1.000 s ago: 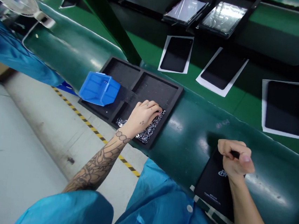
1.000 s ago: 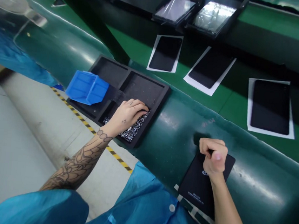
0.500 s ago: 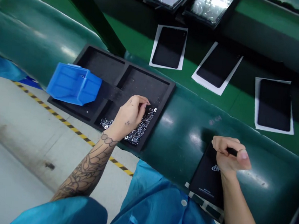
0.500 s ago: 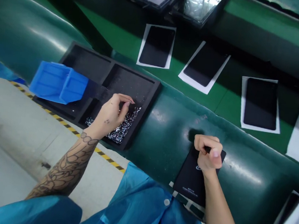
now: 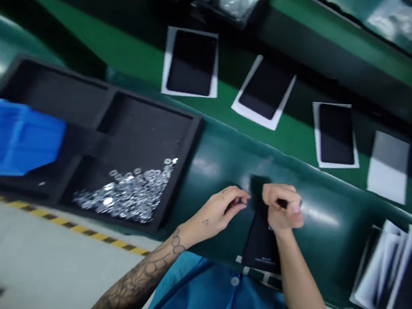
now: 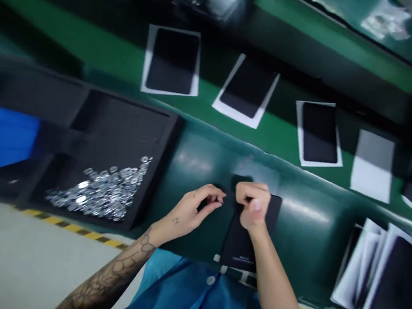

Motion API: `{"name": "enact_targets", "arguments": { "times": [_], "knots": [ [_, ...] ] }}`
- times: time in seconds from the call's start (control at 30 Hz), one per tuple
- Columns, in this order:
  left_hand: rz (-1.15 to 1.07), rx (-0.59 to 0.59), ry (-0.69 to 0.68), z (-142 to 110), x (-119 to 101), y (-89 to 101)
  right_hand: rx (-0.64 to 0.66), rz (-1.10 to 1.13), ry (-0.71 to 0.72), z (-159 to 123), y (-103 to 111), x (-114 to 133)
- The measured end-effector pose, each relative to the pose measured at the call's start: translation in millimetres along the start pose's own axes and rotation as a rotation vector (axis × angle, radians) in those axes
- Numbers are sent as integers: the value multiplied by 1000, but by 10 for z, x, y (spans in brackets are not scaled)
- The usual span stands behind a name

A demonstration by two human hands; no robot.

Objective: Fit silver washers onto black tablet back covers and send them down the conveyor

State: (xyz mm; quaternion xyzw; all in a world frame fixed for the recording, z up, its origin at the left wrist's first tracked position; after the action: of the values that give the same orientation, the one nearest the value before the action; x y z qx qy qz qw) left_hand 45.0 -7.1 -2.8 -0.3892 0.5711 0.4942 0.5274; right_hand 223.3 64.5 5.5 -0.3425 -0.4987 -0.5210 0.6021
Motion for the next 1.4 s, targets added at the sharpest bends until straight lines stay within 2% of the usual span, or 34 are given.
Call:
{"name": "enact_targets", "arguments": {
  "times": [0.1, 0.23, 0.33, 0.43, 0.5, 0.6, 0.7, 0.77, 0.8, 0.83, 0.9, 0.97, 1.03, 1.13, 1.2, 1.23, 1.3, 1.4],
  "knots": [
    [113, -31, -145, 3, 162, -208, -1, -32, 18, -11, -18, -35],
    [213, 17, -231, 24, 281, -218, 57, -37, -28, -12, 33, -135],
    [212, -9, -244, -18, 230, -222, 93, -24, -4, -6, 37, -170],
    [232, -49, -252, -181, 89, -360, 116, 62, -7, 87, 57, -73],
    [202, -28, -254, -337, -7, -530, 81, 187, -62, 165, 192, 102],
    [89, 12, -216, -578, -101, -808, -52, 283, -146, 135, 659, 421],
    [-18, 32, -163, -767, -140, -1003, -147, 91, -264, -253, 1215, 584],
    [-84, 79, -110, -844, -142, -1071, -153, -241, -435, -713, 1450, 570],
    [-117, 111, -79, -862, -135, -1089, -126, -422, -537, -973, 1503, 535],
    [-153, 139, -48, -865, -122, -1098, -121, -559, -609, -1230, 1515, 493],
    [-231, 184, 18, -812, -87, -1099, -122, -674, -718, -1671, 1435, 399],
    [-321, 211, 96, -680, -55, -1092, -158, -625, -780, -1943, 1284, 328],
    [-424, 233, 185, -491, -40, -1091, -167, -444, -826, -2022, 1137, 299],
    [-540, 210, 266, -210, -35, -1077, -193, -191, -821, -1857, 1074, 332],
    [-550, 120, 287, -110, -4, -1019, -314, -162, -744, -1622, 1217, 395],
    [-540, 55, 292, -103, 26, -967, -402, -180, -692, -1477, 1356, 439],
    [-497, -93, 291, -180, 111, -818, -584, -245, -601, -1140, 1767, 553],
    [-372, -268, 238, -473, 236, -529, -688, -405, -426, -548, 2641, 750]
  ]
}}
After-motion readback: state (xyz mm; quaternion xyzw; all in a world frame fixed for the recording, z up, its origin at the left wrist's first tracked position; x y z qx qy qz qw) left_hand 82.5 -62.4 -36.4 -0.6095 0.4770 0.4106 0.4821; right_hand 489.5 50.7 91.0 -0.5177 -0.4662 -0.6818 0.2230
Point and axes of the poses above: each hand's wrist, its own z-axis towards the middle knuckle, its own y-axis out of the back of the hand, x = y × z, the point moved 1 cm from there along z, towards the middle knuckle, and after that the axes turned 13 degrees about -z, right-handed, at the moved point
